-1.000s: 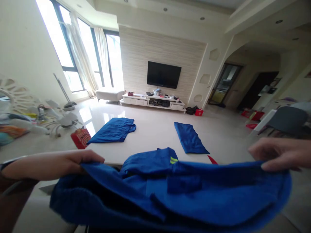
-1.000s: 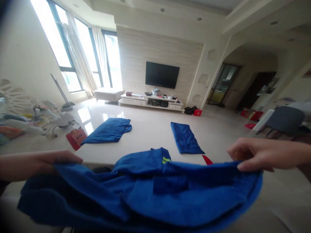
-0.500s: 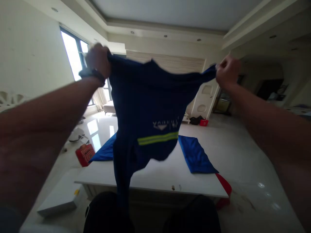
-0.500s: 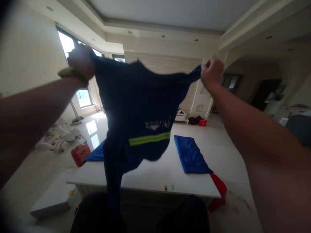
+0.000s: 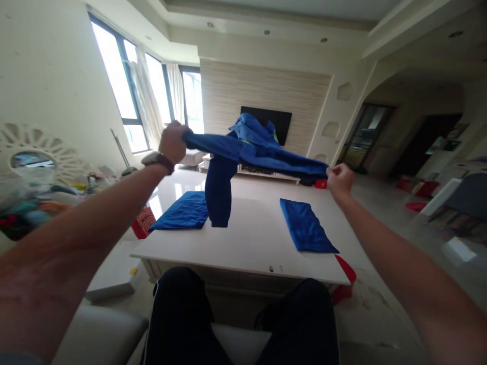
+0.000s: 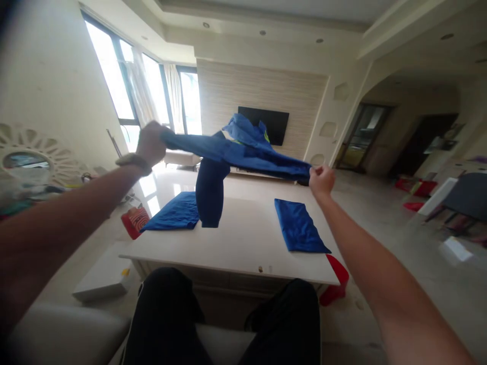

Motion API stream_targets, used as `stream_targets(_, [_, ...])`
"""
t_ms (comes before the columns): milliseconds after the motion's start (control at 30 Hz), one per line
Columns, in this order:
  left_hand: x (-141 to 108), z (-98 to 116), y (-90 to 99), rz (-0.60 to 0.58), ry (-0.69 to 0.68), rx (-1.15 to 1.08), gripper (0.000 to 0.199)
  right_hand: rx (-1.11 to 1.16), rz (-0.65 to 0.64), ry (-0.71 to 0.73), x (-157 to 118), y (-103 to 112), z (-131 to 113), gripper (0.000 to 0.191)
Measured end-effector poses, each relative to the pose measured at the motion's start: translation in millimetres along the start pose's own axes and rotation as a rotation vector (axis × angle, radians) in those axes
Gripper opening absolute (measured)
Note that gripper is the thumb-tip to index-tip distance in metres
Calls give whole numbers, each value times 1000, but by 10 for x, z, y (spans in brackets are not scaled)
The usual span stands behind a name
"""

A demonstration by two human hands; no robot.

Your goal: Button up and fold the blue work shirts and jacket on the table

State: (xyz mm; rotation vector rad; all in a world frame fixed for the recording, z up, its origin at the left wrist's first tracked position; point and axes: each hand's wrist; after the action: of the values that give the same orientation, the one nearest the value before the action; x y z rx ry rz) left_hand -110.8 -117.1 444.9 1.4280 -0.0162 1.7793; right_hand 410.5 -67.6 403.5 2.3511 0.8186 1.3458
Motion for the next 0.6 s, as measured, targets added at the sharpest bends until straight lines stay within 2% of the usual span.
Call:
stream_targets(33, [-167, -124, -101, -27, 25, 12, 39, -33, -99, -4, -336, -129, 204, 21])
stream_targets(67, [-412, -259, -225, -57, 56, 17, 37, -102, -254, 20, -682, -249, 412, 25])
stream_targets(133, [-1086, -539, -520, -134, 105, -3, 35, -318, -586, 88, -1366, -460, 813, 29])
stream_targets(167, [-1479, -673, -676, -169, 129, -15, 35, -378, -709, 115, -1682, -548, 992, 29])
stream_targets(267, [-2644, -994, -1087, -383, 213, -83, 43, -372, -871, 89, -2435, -734, 1410, 23])
stream_targets(333, [-3243, -1115, -1273, -567, 290, -120, 46, -364, -960, 69, -2741, -802, 1600, 22])
stream_targets(367, [-3459, -1150, -1338, -647, 336, -124, 47, -363, -1000, 64, -2837, -830, 1678, 21])
stream_targets(400, [-3618, -1174, -1385, -717, 368, -127, 48, -365, -1030, 60, -2900, -859, 1748, 20])
stream_targets(467, [-3780, -1202, -1440, -806, 391, -129, 50, -354, -1080, 52, -2956, -933, 1867, 18])
stream_targets(600, [-3742, -1236, -1480, -863, 388, -130, 46, -250, -1203, 84, -2989, -1152, 2026, 47])
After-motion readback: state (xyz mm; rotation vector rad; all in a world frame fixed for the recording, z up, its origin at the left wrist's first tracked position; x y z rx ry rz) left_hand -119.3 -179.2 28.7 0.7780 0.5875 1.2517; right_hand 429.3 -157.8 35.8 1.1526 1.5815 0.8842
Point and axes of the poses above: each hand's wrist, its own x-axis towards the middle knuckle, its own y-axis out of the back of the hand, z = x × y, and after that the axes turned 7 degrees about -x, right-handed
